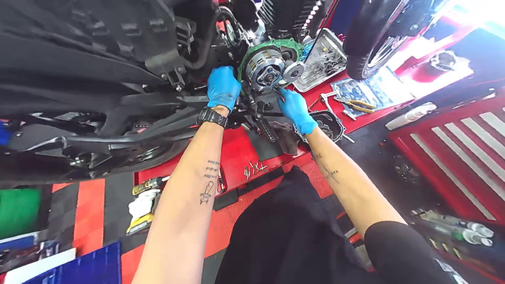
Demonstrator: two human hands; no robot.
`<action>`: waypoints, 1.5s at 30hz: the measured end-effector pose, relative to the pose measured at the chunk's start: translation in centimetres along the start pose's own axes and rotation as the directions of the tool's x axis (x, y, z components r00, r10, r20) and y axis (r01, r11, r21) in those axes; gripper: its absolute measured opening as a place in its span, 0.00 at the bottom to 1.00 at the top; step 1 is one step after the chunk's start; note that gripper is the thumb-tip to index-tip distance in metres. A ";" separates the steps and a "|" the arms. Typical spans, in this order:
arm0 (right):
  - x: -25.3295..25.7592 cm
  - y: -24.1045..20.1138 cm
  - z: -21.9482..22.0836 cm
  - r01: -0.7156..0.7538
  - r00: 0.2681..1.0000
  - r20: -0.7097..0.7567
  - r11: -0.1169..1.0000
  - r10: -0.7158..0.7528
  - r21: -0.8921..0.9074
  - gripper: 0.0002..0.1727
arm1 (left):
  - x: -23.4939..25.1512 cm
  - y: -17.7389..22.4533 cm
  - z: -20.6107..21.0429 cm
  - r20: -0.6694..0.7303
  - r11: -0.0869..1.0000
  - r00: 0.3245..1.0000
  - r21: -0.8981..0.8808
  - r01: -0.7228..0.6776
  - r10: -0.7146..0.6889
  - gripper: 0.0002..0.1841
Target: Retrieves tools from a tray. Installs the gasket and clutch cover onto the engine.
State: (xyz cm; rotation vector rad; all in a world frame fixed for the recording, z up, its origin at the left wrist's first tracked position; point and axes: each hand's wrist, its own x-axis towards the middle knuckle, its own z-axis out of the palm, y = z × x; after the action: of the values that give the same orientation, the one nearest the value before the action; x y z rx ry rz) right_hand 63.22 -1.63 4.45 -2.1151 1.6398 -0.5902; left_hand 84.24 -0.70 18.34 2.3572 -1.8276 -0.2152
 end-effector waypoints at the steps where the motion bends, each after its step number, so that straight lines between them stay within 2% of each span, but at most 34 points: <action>1: -0.7 0.0 -0.6 -0.067 0.997 -0.021 0.991 0.070 0.112 0.21 | -0.6 0.0 0.0 -0.008 1.000 1.000 -0.019 -0.009 0.009 0.18; 3: -1.9 -0.1 -1.9 -0.208 0.972 -0.024 0.909 0.232 0.362 0.16 | -1.9 -0.4 0.3 -0.030 0.998 0.999 -0.055 -0.035 0.033 0.17; 5: -1.0 0.4 -2.5 -0.258 0.950 -0.022 0.824 0.311 0.504 0.13 | -2.1 -0.7 0.6 -0.035 0.997 0.999 -0.065 -0.036 0.034 0.18; 7: 1.4 1.8 -2.7 -0.252 0.962 0.033 0.830 0.272 0.498 0.13 | -0.9 -0.2 0.5 -0.037 0.998 0.999 -0.057 -0.027 0.025 0.19; 10: 4.2 4.0 -2.1 -0.182 0.968 0.238 0.874 0.079 0.450 0.16 | 0.0 0.1 0.4 -0.025 1.000 1.000 -0.012 -0.002 0.002 0.20; 11: 5.0 4.6 -1.7 -0.157 0.964 0.264 0.871 0.033 0.466 0.17 | 0.1 0.1 0.2 -0.019 1.000 1.000 0.004 0.004 -0.004 0.20; 13: 5.8 5.9 -1.3 -0.135 0.970 0.243 0.834 0.001 0.534 0.16 | -0.1 0.4 0.0 -0.007 1.000 1.000 0.029 0.013 -0.012 0.22; 17: 7.1 8.8 -2.0 -0.143 0.984 0.178 0.674 0.016 0.725 0.12 | 0.1 0.6 0.2 -0.046 0.999 0.999 0.038 0.026 -0.024 0.21; 22: 9.6 11.8 -3.6 -0.114 0.970 0.237 0.775 -0.048 0.622 0.17 | 0.2 0.7 0.5 -0.092 0.999 0.995 0.029 0.028 -0.025 0.20; 28: 12.0 11.4 -6.2 0.067 0.978 0.115 0.783 -0.175 0.618 0.17 | 0.2 0.6 0.6 -0.096 0.999 0.994 0.006 0.046 -0.046 0.18; 31: 12.8 12.5 -7.5 0.127 0.948 0.164 0.794 -0.275 0.595 0.16 | 0.4 0.3 0.6 -0.090 1.000 0.996 -0.003 0.020 -0.021 0.16; 33: 12.2 12.9 -9.3 0.153 0.941 0.183 0.842 -0.283 0.517 0.19 | 0.0 0.2 0.5 -0.078 1.000 0.997 -0.017 0.005 -0.007 0.17; 34: 11.7 12.3 -10.5 0.170 0.959 0.121 0.861 -0.256 0.478 0.19 | 0.0 0.2 0.4 -0.074 1.000 0.997 -0.022 -0.006 0.005 0.17; 36: 10.1 9.3 -12.7 0.269 0.963 -0.116 0.843 -0.243 0.466 0.16 | 0.0 0.0 0.2 -0.068 0.999 0.997 -0.049 -0.024 0.021 0.20; 37: 9.3 7.2 -13.6 0.366 0.929 -0.237 0.798 -0.284 0.479 0.14 | 0.0 0.0 0.2 -0.068 0.998 0.997 -0.064 -0.028 0.024 0.21; 39: 8.5 2.8 -14.4 0.554 0.828 -0.367 0.720 -0.425 0.418 0.12 | 0.0 -0.1 0.4 -0.074 0.996 0.997 -0.088 -0.024 0.018 0.24; 41: 8.7 -0.9 -14.1 0.655 0.744 -0.381 0.711 -0.549 0.255 0.12 | 0.1 0.0 0.6 -0.102 0.995 0.995 -0.104 -0.008 -0.002 0.26; 45: 9.8 -5.2 -12.4 0.693 0.682 -0.301 0.721 -0.666 -0.025 0.14 | 0.3 0.0 0.9 -0.111 0.992 0.993 -0.125 0.017 -0.031 0.29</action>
State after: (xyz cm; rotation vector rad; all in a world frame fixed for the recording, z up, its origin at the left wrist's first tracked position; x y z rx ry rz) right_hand 62.74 -10.64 18.47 -2.6456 0.8390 -1.2290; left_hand 84.10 -0.99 17.49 2.2595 -1.6852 -0.1878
